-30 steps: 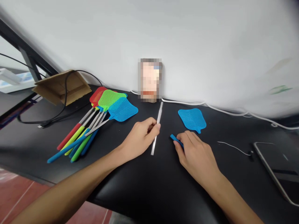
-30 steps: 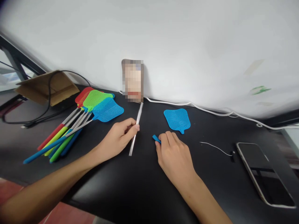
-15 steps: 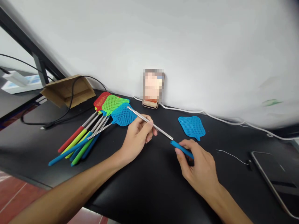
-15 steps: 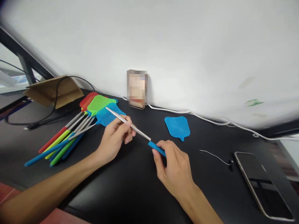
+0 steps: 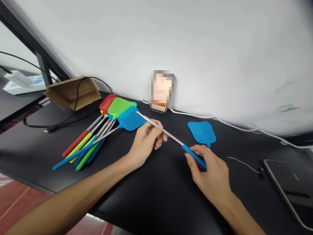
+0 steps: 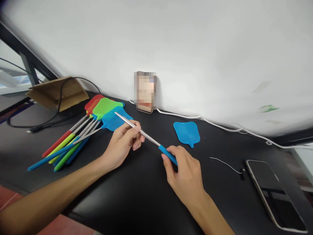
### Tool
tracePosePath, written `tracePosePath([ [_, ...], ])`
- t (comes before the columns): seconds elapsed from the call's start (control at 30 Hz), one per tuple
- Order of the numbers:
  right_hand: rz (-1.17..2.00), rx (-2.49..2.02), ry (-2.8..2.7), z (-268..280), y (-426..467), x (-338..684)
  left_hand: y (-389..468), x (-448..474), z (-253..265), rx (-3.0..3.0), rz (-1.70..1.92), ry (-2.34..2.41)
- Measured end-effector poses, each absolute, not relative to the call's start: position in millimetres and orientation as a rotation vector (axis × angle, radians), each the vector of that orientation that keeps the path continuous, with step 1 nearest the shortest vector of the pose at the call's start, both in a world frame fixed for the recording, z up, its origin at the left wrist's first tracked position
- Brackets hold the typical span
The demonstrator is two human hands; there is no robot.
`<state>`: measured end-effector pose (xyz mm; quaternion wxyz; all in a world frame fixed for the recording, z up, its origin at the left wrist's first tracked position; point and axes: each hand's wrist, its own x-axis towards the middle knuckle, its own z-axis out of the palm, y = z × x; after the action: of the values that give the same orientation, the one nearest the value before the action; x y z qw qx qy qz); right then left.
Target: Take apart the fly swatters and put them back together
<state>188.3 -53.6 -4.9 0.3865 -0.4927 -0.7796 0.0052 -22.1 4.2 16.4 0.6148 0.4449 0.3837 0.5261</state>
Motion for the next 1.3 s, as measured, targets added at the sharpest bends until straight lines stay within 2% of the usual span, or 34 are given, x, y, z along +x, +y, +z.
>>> tracePosePath([
  [0.4, -0.037, -1.145, -2.034, -1, -59, 183, -11, -20, 10, 1.195, 0.908, 0.711],
  [0.63, -0.160, -1.104, -2.065, -3, -59, 185, -7, -19, 8, 1.100, 1.011, 0.682],
  [0.77, -0.129, -1.061, -2.087, -2, -61, 184, -7, -18, 5, 1.087, 1.027, 0.728],
  [0.87, 0.211, -1.171, -1.950, 1, -67, 181, -11, -17, 2, 1.085, 1.024, 0.699],
  [1.0, 1.317, -1.310, -1.389, 8, -71, 176, -14, -15, 0, 1.118, 1.023, 0.687],
  [1.07, 1.693, -1.251, -1.068, 10, -69, 173, -14, -14, 0, 1.133, 1.008, 0.707],
  [1.17, 1.832, -1.198, -0.994, 12, -65, 173, -13, -12, 0, 1.140, 0.980, 0.755],
  [1.3, 1.613, -1.219, -1.408, 13, -58, 181, -13, -12, 1, 1.148, 0.919, 0.775],
])
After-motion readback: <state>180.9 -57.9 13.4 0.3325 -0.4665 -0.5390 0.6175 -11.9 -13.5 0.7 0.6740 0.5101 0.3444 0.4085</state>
